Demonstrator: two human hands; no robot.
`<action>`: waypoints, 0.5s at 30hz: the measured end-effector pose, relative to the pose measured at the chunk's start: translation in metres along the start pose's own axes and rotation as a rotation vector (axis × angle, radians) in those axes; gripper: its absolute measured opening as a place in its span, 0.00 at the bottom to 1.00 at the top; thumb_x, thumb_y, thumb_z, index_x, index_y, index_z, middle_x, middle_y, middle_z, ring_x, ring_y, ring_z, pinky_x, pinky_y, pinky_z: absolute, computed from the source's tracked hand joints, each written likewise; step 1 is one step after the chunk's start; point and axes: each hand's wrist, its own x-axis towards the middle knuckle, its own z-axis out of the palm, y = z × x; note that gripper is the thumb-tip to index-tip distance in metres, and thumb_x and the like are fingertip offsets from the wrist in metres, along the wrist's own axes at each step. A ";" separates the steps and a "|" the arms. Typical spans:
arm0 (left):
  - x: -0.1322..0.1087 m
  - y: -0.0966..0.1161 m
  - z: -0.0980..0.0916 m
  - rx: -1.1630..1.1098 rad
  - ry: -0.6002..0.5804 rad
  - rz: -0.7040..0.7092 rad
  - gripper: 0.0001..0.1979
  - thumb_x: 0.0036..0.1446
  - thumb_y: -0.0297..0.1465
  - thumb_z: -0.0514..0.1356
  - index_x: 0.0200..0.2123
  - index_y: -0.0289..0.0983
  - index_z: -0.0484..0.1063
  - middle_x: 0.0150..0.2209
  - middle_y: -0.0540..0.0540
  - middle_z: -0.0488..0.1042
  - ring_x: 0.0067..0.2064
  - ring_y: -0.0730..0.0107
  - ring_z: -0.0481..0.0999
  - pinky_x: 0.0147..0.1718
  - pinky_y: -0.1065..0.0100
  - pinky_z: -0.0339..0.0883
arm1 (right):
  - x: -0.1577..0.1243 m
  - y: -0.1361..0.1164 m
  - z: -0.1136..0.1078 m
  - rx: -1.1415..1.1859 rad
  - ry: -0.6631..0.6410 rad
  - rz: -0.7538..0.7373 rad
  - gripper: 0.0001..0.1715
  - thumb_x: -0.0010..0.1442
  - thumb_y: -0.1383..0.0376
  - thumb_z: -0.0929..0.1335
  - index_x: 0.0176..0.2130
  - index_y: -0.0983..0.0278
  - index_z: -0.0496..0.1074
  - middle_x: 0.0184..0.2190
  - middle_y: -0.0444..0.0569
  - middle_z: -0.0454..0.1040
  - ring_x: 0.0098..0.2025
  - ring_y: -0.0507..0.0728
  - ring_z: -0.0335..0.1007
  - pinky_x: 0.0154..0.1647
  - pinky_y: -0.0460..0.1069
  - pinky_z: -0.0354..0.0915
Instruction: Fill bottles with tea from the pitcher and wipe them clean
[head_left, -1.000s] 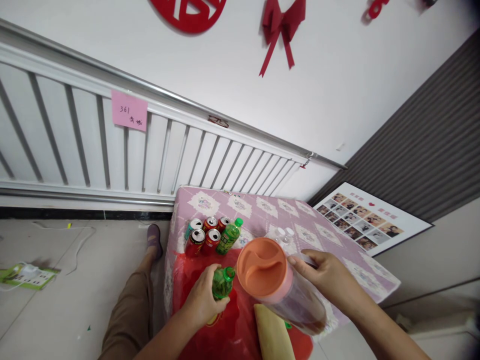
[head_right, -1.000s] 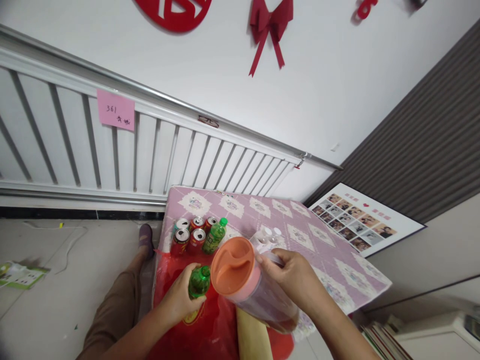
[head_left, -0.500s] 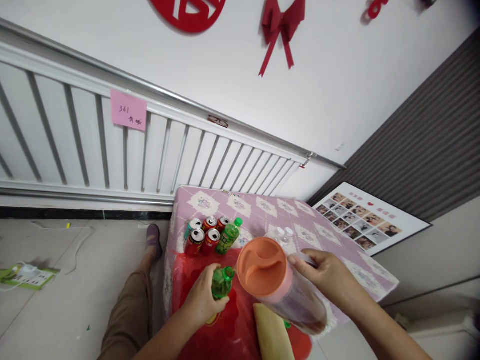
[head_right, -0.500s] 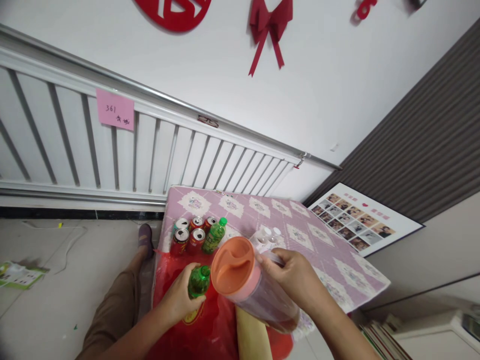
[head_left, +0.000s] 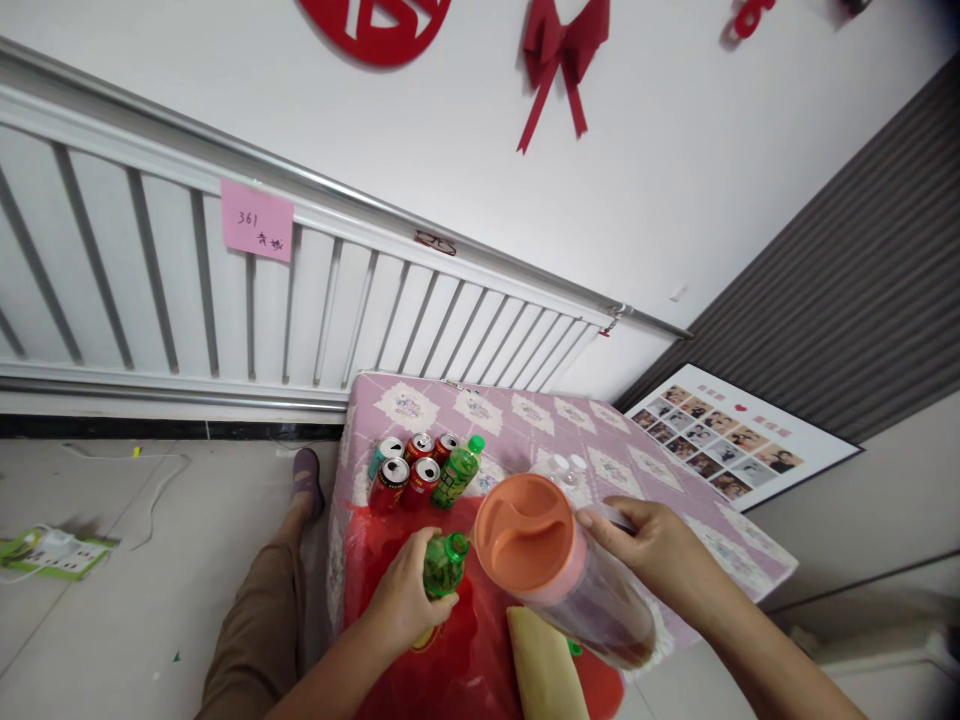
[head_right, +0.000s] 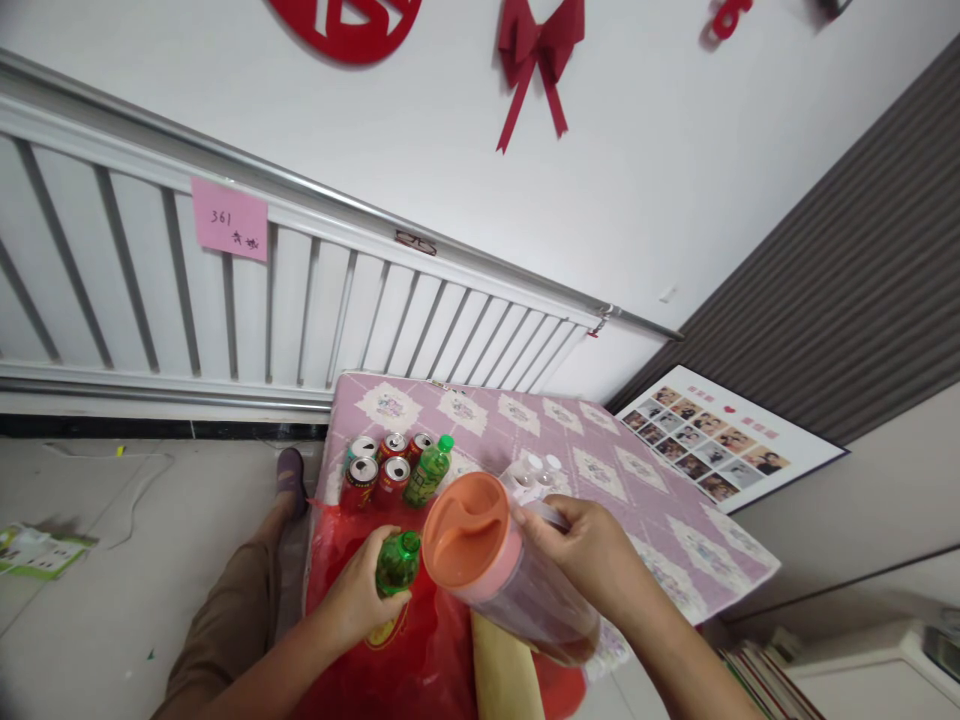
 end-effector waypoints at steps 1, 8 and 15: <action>0.000 0.000 0.000 0.002 -0.001 0.001 0.36 0.40 0.26 0.64 0.55 0.36 0.59 0.55 0.38 0.69 0.56 0.56 0.70 0.58 0.55 0.62 | 0.000 0.000 0.000 0.001 0.003 -0.008 0.26 0.52 0.45 0.62 0.17 0.60 0.54 0.16 0.39 0.50 0.20 0.49 0.47 0.18 0.45 0.48; 0.000 0.000 0.000 0.003 -0.005 0.003 0.36 0.40 0.26 0.64 0.56 0.35 0.59 0.55 0.37 0.68 0.56 0.55 0.70 0.58 0.54 0.62 | 0.001 0.002 0.000 0.002 -0.002 -0.037 0.27 0.52 0.45 0.63 0.17 0.61 0.55 0.16 0.39 0.50 0.20 0.49 0.48 0.18 0.45 0.48; 0.000 -0.003 0.002 -0.001 0.008 0.006 0.36 0.40 0.26 0.65 0.55 0.37 0.59 0.55 0.38 0.69 0.56 0.56 0.70 0.57 0.55 0.63 | 0.000 0.003 -0.001 -0.007 -0.005 -0.024 0.27 0.52 0.44 0.62 0.17 0.60 0.54 0.16 0.39 0.49 0.20 0.49 0.47 0.18 0.45 0.47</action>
